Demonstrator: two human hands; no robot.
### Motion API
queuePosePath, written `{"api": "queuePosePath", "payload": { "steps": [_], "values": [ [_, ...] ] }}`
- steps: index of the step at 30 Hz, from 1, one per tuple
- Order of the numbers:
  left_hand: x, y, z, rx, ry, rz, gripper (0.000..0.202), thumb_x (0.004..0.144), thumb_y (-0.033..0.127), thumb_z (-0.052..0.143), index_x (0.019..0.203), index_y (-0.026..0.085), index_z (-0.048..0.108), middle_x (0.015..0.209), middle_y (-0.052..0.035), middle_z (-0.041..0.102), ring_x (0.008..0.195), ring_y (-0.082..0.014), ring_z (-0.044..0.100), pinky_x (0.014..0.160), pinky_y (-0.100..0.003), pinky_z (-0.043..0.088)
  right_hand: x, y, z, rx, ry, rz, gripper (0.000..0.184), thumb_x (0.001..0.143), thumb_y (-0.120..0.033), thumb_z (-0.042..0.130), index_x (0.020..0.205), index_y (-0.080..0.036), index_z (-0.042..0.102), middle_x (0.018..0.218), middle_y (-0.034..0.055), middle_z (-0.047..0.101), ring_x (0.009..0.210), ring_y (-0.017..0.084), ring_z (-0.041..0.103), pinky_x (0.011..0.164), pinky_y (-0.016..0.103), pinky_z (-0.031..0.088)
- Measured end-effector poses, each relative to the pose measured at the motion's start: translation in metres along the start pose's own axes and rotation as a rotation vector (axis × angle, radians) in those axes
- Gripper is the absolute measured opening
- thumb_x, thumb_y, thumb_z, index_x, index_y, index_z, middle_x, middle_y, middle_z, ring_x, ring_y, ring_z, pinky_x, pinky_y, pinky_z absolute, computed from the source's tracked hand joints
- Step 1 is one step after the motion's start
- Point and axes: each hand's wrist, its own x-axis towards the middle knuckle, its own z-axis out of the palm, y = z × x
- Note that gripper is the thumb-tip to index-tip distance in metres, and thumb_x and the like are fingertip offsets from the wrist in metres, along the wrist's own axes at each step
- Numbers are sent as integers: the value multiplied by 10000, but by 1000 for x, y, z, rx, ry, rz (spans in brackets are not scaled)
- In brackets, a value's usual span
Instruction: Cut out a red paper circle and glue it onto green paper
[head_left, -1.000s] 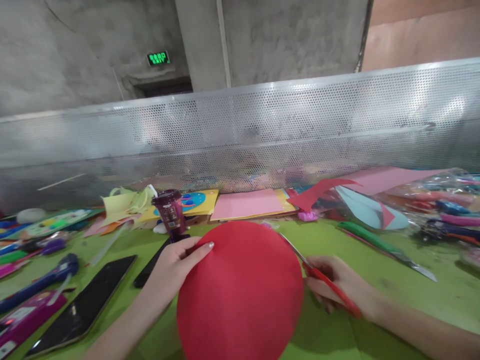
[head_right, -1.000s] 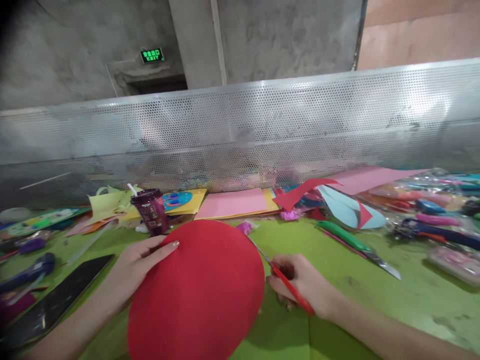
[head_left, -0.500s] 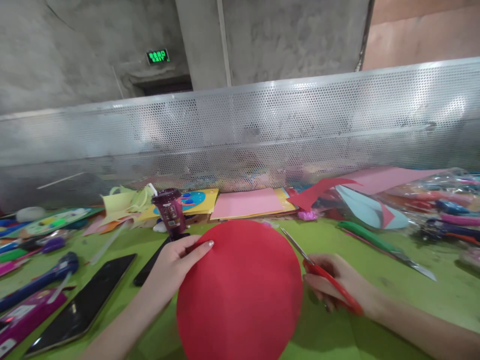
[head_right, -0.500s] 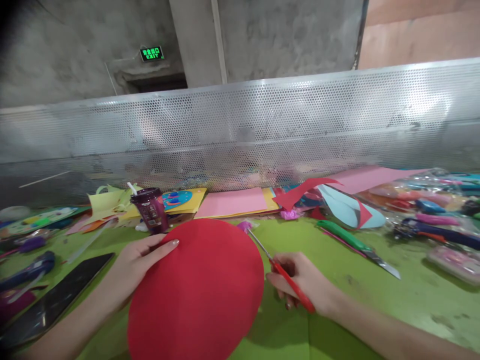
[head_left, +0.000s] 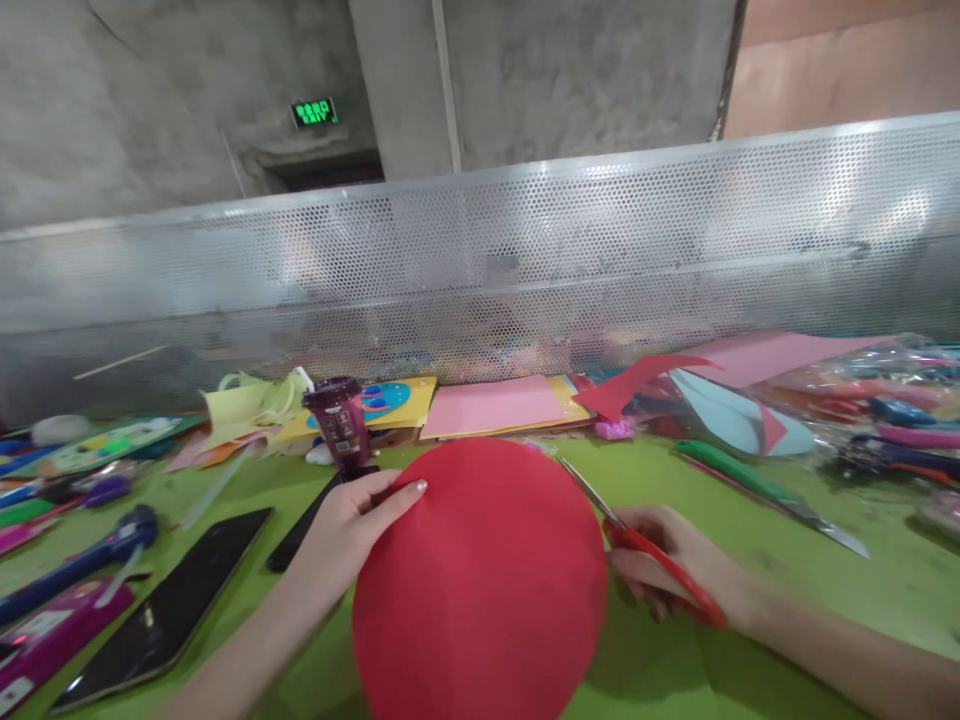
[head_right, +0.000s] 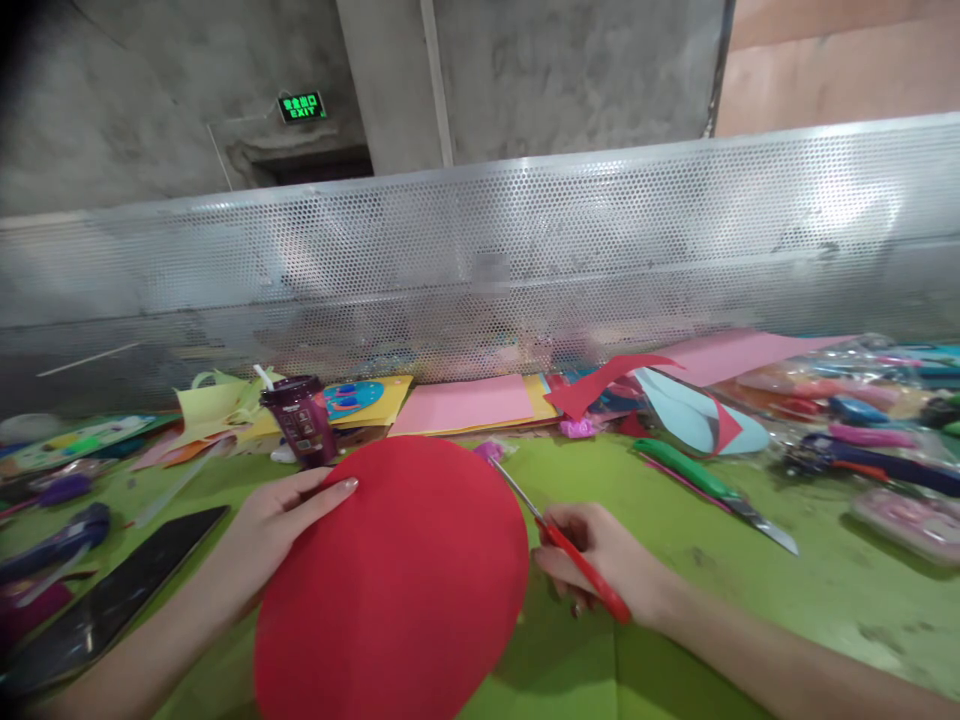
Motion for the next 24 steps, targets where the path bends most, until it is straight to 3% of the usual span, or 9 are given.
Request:
{"api": "queuePosePath", "payload": {
  "steps": [24],
  "values": [
    [0, 2, 3, -8, 44, -10, 395, 640, 430, 596, 957, 196, 627, 823, -47, 685, 724, -233, 621, 601, -274, 465, -2, 0, 0, 7, -32, -24, 136, 703, -290, 482, 662, -161, 476, 507, -50, 481, 400, 63, 457, 399, 164, 388]
  ]
}}
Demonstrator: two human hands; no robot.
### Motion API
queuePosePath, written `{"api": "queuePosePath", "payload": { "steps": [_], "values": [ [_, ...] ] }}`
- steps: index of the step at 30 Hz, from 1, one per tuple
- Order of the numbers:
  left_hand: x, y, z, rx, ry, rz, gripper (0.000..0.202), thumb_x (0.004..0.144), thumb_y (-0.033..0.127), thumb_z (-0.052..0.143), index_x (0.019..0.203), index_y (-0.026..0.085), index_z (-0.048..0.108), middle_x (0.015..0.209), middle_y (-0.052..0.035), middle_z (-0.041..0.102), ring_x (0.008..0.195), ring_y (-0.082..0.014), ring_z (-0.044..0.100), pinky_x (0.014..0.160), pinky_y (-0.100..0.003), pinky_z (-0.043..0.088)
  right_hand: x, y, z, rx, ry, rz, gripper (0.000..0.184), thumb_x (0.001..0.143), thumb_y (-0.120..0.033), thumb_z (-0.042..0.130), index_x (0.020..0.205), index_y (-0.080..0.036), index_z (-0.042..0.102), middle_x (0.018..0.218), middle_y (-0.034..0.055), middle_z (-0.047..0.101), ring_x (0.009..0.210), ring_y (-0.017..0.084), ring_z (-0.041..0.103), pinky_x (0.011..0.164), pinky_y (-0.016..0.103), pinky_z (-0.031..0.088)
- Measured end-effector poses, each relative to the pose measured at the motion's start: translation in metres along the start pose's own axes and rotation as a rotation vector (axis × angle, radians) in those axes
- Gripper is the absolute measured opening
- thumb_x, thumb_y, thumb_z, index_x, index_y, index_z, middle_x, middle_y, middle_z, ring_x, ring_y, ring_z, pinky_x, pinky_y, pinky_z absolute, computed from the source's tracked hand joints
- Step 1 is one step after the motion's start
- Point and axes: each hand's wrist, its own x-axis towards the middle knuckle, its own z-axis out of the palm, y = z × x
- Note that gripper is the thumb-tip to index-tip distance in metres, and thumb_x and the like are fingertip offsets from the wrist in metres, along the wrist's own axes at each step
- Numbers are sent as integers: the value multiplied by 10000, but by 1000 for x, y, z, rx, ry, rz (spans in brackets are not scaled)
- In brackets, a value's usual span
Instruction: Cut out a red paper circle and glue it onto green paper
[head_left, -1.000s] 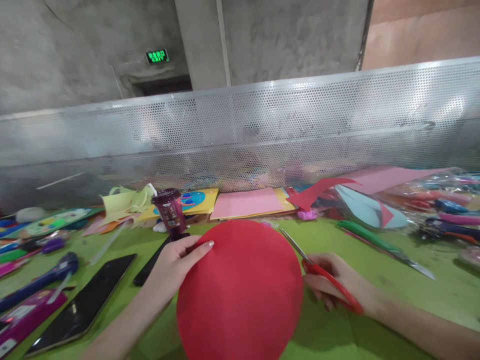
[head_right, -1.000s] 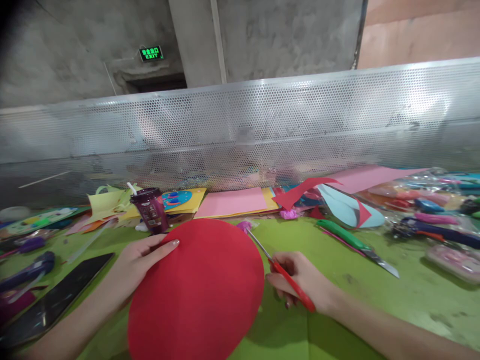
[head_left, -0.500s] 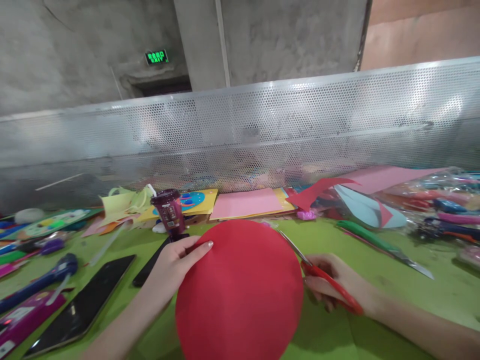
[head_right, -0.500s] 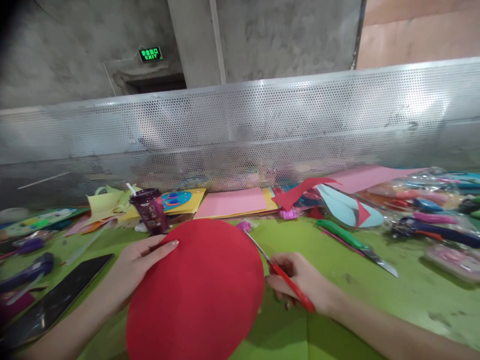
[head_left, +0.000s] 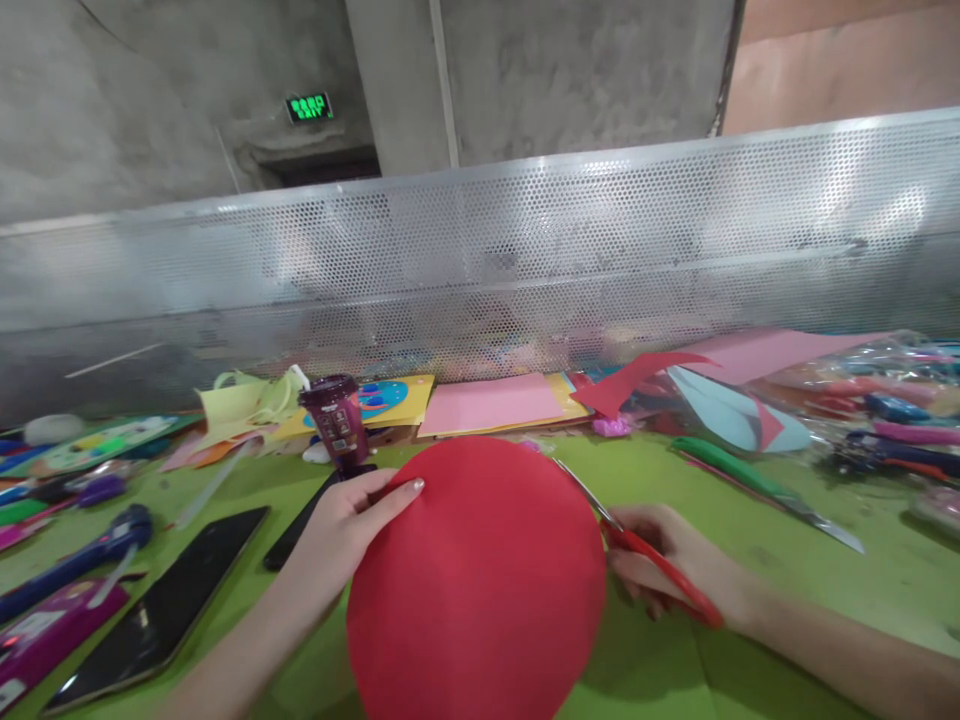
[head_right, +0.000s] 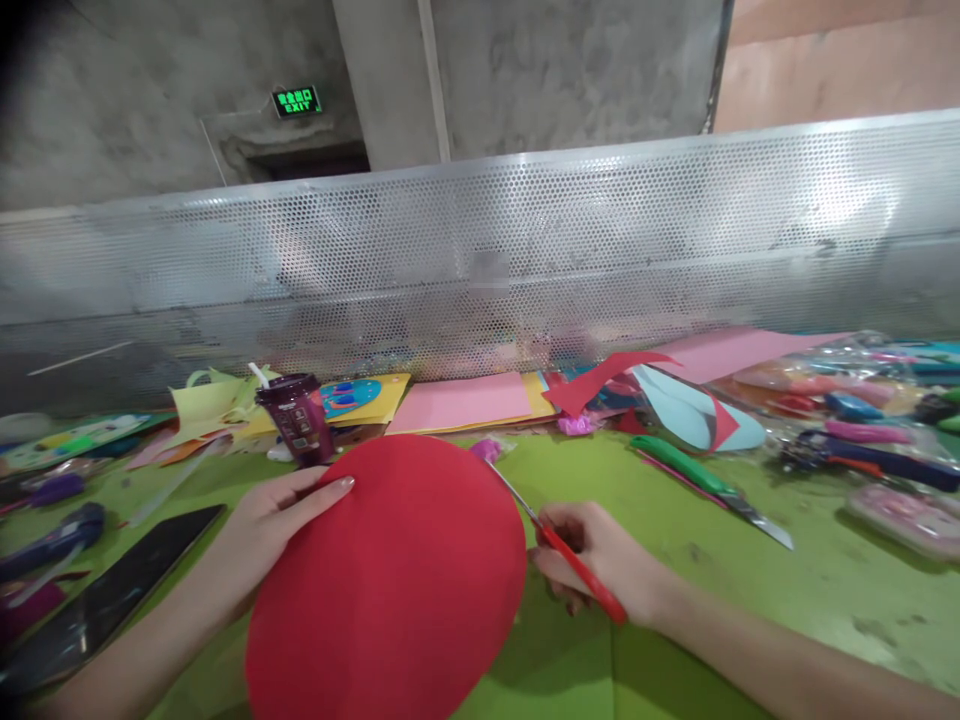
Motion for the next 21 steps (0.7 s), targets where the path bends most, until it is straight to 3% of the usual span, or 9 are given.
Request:
{"api": "queuePosePath", "payload": {
  "steps": [21],
  "values": [
    [-3, 6, 4, 7, 54, 12, 401, 599, 447, 597, 906, 196, 652, 793, -54, 690, 693, -248, 622, 579, -294, 463, 1, -2, 2, -36, 31, 15, 157, 714, -311, 476, 654, -165, 472, 480, -55, 465, 394, 67, 455, 395, 171, 383]
  ]
}}
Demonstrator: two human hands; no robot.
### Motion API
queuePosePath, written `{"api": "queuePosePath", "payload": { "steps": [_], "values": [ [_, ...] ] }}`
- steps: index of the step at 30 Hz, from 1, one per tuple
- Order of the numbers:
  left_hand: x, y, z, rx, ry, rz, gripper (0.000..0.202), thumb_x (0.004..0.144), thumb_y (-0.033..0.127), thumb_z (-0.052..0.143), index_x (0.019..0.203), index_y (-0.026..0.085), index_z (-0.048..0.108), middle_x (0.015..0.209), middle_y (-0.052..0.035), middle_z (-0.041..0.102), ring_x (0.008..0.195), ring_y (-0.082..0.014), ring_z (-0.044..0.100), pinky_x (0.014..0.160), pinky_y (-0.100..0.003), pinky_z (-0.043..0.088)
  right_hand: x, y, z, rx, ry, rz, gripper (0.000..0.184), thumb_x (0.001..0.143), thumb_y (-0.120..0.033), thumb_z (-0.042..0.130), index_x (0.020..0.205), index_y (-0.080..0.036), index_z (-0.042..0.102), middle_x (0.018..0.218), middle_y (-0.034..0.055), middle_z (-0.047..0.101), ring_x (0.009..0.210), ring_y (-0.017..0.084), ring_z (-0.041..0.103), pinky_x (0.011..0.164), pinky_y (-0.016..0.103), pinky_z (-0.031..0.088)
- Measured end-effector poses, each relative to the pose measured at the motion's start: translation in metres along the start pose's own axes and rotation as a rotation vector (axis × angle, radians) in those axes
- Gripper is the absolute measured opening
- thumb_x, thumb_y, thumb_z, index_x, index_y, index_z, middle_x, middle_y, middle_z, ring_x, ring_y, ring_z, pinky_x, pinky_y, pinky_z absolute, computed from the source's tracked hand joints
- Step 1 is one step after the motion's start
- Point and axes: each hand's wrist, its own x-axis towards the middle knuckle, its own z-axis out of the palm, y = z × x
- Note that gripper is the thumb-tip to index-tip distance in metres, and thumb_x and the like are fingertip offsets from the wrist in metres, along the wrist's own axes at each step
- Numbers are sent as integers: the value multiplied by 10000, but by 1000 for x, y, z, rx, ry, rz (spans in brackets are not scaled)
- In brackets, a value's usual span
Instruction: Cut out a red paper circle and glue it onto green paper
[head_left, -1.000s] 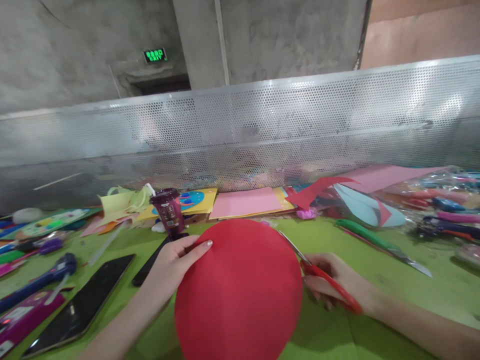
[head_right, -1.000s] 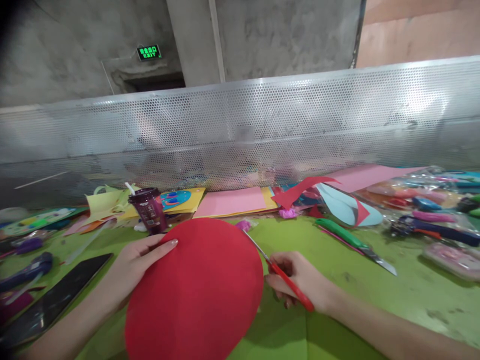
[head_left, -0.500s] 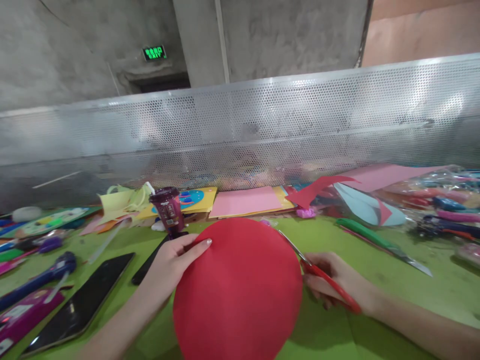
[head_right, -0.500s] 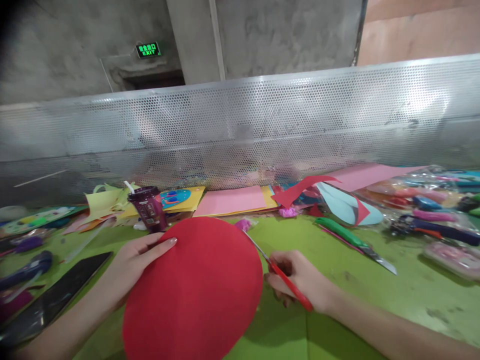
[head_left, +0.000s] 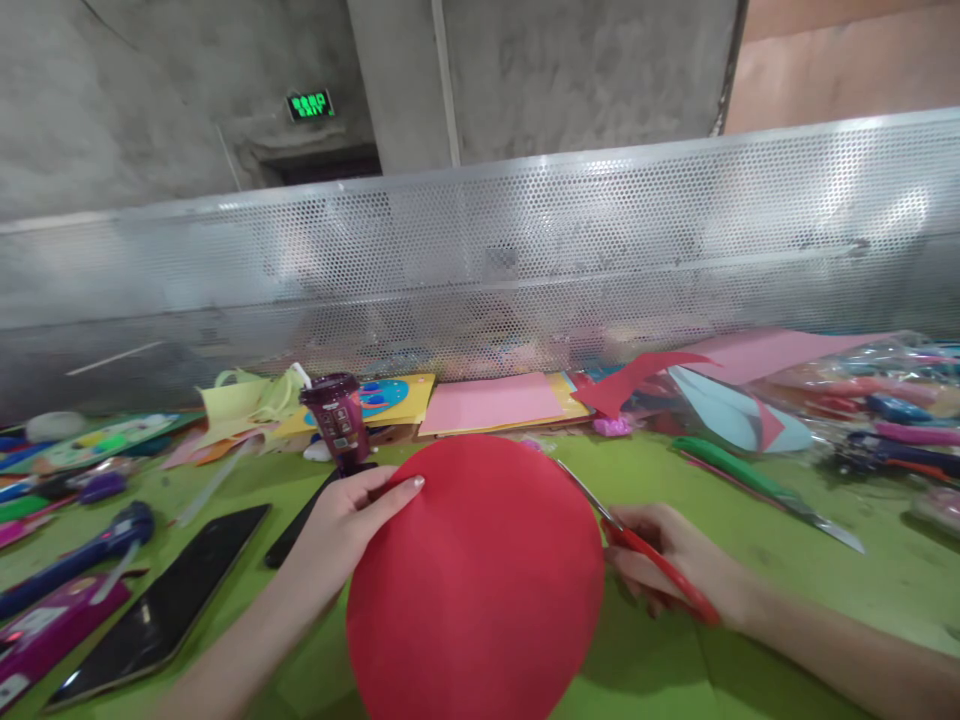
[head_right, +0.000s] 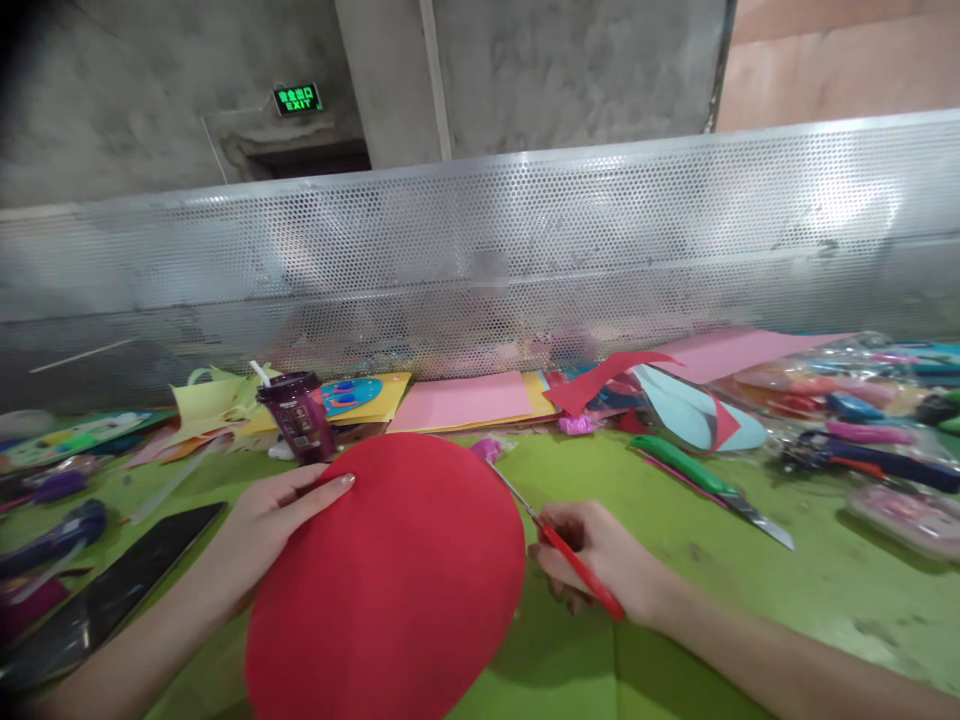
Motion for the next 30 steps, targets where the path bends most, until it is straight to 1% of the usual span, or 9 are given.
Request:
{"api": "queuePosePath", "payload": {
  "steps": [6, 13, 21, 26, 30],
  "values": [
    [1, 0, -2, 26, -7, 8, 378, 626, 428, 595, 921, 198, 646, 783, -45, 687, 719, -246, 618, 598, -287, 457, 0, 0, 1, -32, 27, 9, 189, 718, -332, 472, 619, -172, 449, 460, -56, 465, 369, 65, 436, 381, 174, 392],
    [1, -1, -4, 24, -26, -2, 360, 650, 417, 588, 936, 203, 638, 811, -35, 687, 712, -225, 621, 596, -266, 453, 1, 3, -1, -47, 7, 8, 215, 736, -348, 466, 617, -174, 422, 478, -51, 479, 373, 62, 452, 376, 163, 387],
    [3, -3, -4, 3, -12, 17, 339, 655, 398, 594, 931, 207, 642, 802, -40, 686, 707, -221, 619, 603, -276, 454, 1, 3, 0, -47, 14, -14, 224, 741, -345, 466, 602, -180, 407, 466, -56, 460, 375, 67, 453, 385, 174, 376],
    [5, -9, -7, -1, -70, 24, 357, 678, 396, 588, 989, 224, 611, 757, -23, 674, 727, -212, 612, 612, -264, 450, 3, 5, 0, -59, 14, -31, 231, 740, -348, 471, 600, -185, 388, 472, -56, 465, 375, 71, 456, 381, 178, 373],
    [7, -12, -9, -6, -79, 20, 360, 685, 396, 585, 1005, 231, 602, 736, -14, 668, 707, -199, 607, 600, -249, 448, 4, 8, 0, -66, 12, -32, 232, 765, -346, 444, 608, -183, 392, 477, -55, 463, 385, 72, 458, 384, 178, 374]
  ]
}}
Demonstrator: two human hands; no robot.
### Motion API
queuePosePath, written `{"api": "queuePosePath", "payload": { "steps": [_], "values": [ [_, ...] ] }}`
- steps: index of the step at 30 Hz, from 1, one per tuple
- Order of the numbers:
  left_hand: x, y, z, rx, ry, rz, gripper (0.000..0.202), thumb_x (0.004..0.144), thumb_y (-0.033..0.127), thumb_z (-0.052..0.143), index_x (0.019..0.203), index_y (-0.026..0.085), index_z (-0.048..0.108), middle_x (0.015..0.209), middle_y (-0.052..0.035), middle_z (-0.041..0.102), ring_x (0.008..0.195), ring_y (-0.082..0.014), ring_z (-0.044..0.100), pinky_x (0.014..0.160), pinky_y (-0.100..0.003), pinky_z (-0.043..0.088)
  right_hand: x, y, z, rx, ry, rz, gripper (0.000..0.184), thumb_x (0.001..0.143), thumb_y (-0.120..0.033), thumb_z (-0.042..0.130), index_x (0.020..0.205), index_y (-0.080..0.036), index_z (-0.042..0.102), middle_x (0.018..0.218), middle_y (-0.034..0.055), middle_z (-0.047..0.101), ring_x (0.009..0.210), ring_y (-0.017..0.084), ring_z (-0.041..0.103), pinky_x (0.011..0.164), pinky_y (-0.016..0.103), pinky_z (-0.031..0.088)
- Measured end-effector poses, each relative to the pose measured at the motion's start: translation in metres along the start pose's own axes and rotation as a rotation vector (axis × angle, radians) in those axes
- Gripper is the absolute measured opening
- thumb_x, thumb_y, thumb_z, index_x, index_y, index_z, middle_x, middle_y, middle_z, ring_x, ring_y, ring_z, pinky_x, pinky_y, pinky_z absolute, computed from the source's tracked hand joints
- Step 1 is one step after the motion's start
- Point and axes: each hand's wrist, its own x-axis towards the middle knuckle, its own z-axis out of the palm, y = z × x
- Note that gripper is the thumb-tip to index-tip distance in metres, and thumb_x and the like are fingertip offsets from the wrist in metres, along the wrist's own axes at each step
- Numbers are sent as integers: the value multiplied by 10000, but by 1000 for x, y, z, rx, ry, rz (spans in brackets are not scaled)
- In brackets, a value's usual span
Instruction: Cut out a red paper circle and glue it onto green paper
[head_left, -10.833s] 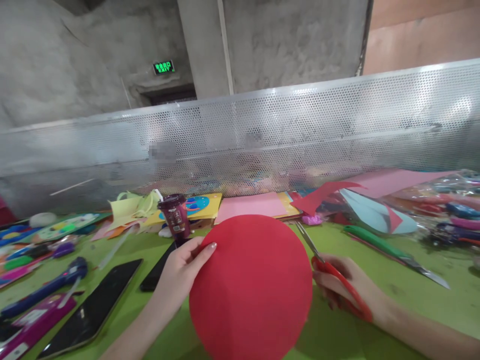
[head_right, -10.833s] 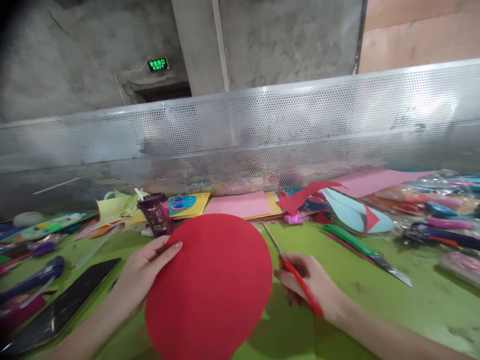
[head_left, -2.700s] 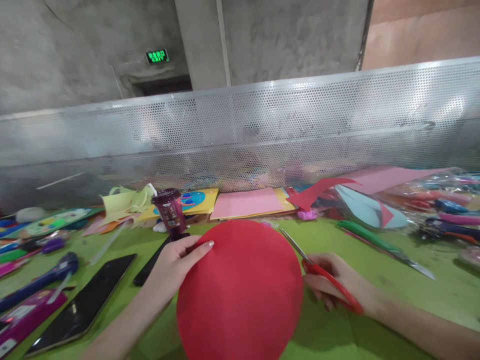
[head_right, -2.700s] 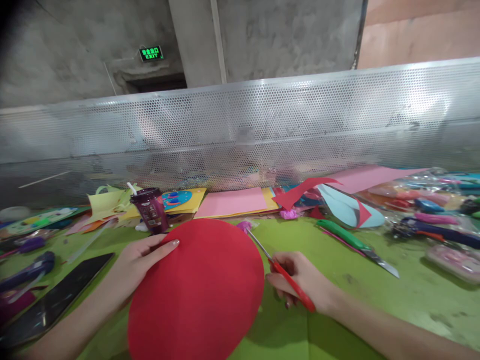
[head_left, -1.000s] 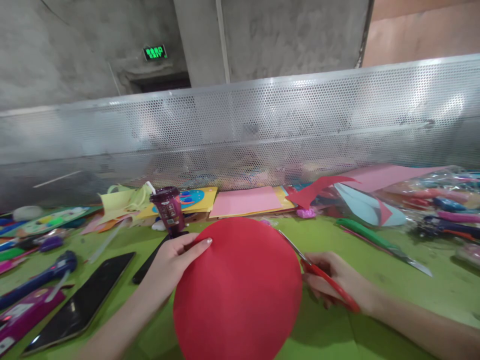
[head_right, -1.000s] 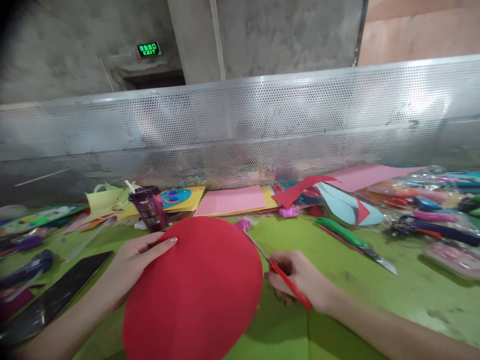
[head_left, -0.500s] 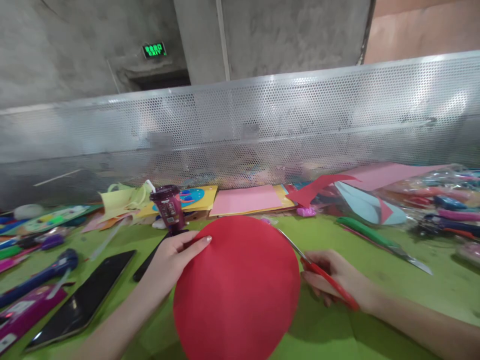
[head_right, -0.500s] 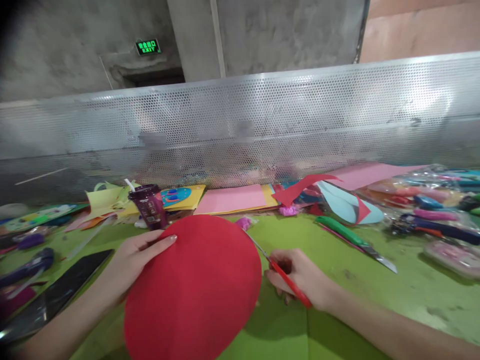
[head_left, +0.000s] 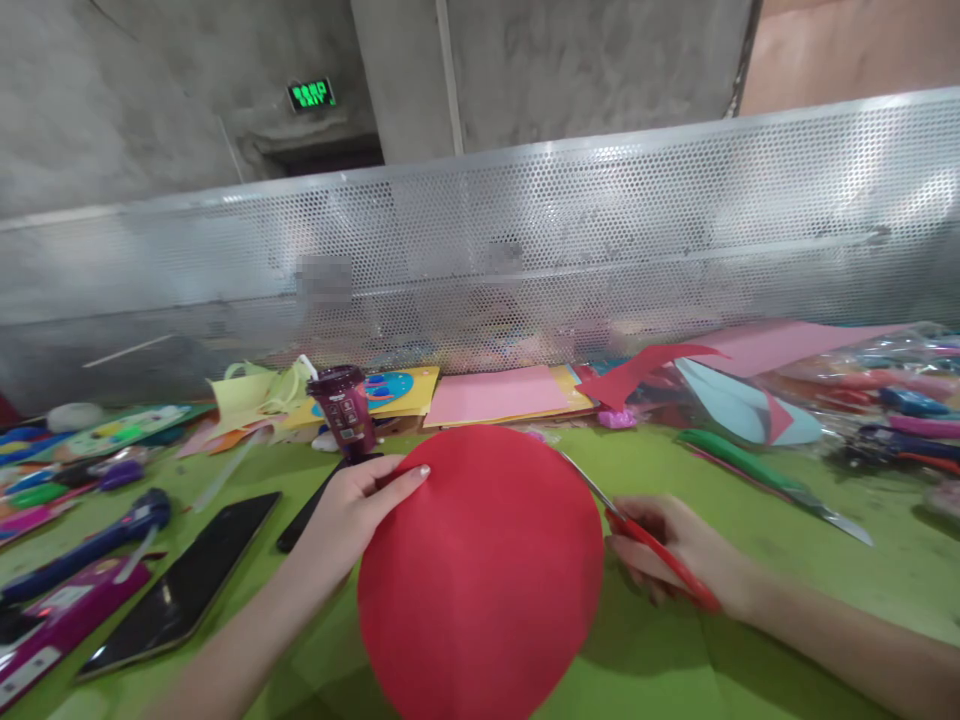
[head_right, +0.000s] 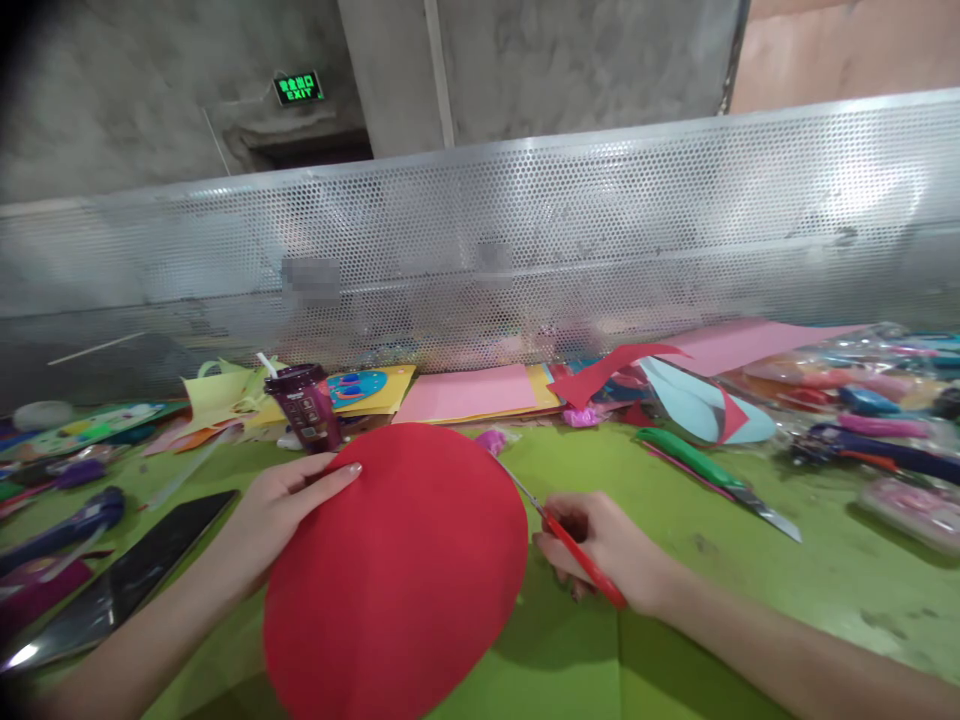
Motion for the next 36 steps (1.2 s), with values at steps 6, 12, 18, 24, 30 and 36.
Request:
{"api": "queuePosePath", "payload": {
  "steps": [6, 12, 18, 24, 30, 36],
  "values": [
    [0, -1, -1, -15, -18, 1, 372, 691, 393, 578, 1029, 237, 589, 718, -13, 660, 715, -207, 601, 599, -258, 451, -1, 1, 0, -7, -1, 3, 237, 773, -347, 439, 611, -179, 398, 486, -51, 468, 391, 68, 459, 385, 173, 376],
    [0, -1, -1, -1, -9, 6, 356, 692, 393, 579, 1011, 235, 599, 738, -14, 664, 701, -196, 602, 597, -249, 448, 0, 2, 0, -4, -7, 2, 215, 771, -328, 437, 618, -179, 408, 482, -53, 463, 388, 69, 462, 382, 171, 382],
    [1, 0, -1, -15, -10, 1, 359, 691, 389, 581, 1020, 247, 593, 808, -16, 674, 719, -196, 607, 613, -253, 452, 0, 1, 1, -1, 4, 20, 224, 763, -341, 441, 611, -183, 399, 482, -51, 474, 382, 69, 462, 379, 173, 384],
    [-1, 2, 0, -20, -9, -1, 367, 689, 390, 580, 1025, 243, 590, 870, -28, 673, 752, -207, 611, 637, -270, 456, 0, 0, 0, -2, -4, 16, 215, 752, -334, 453, 608, -182, 403, 478, -52, 470, 381, 71, 460, 377, 175, 367],
    [-1, 3, 0, 9, 23, 23, 391, 681, 393, 581, 1033, 223, 586, 878, -42, 671, 759, -228, 611, 641, -291, 460, -2, -5, 0, -11, 5, 11, 230, 734, -338, 471, 585, -183, 389, 483, -43, 484, 389, 81, 477, 381, 183, 366],
    [-3, 5, 1, 11, 43, 31, 386, 660, 399, 590, 1002, 221, 607, 846, -45, 678, 735, -234, 620, 617, -289, 468, -2, -4, 1, -4, 22, 20, 239, 729, -355, 467, 573, -188, 396, 469, -48, 483, 379, 81, 462, 376, 186, 370]
  ]
}}
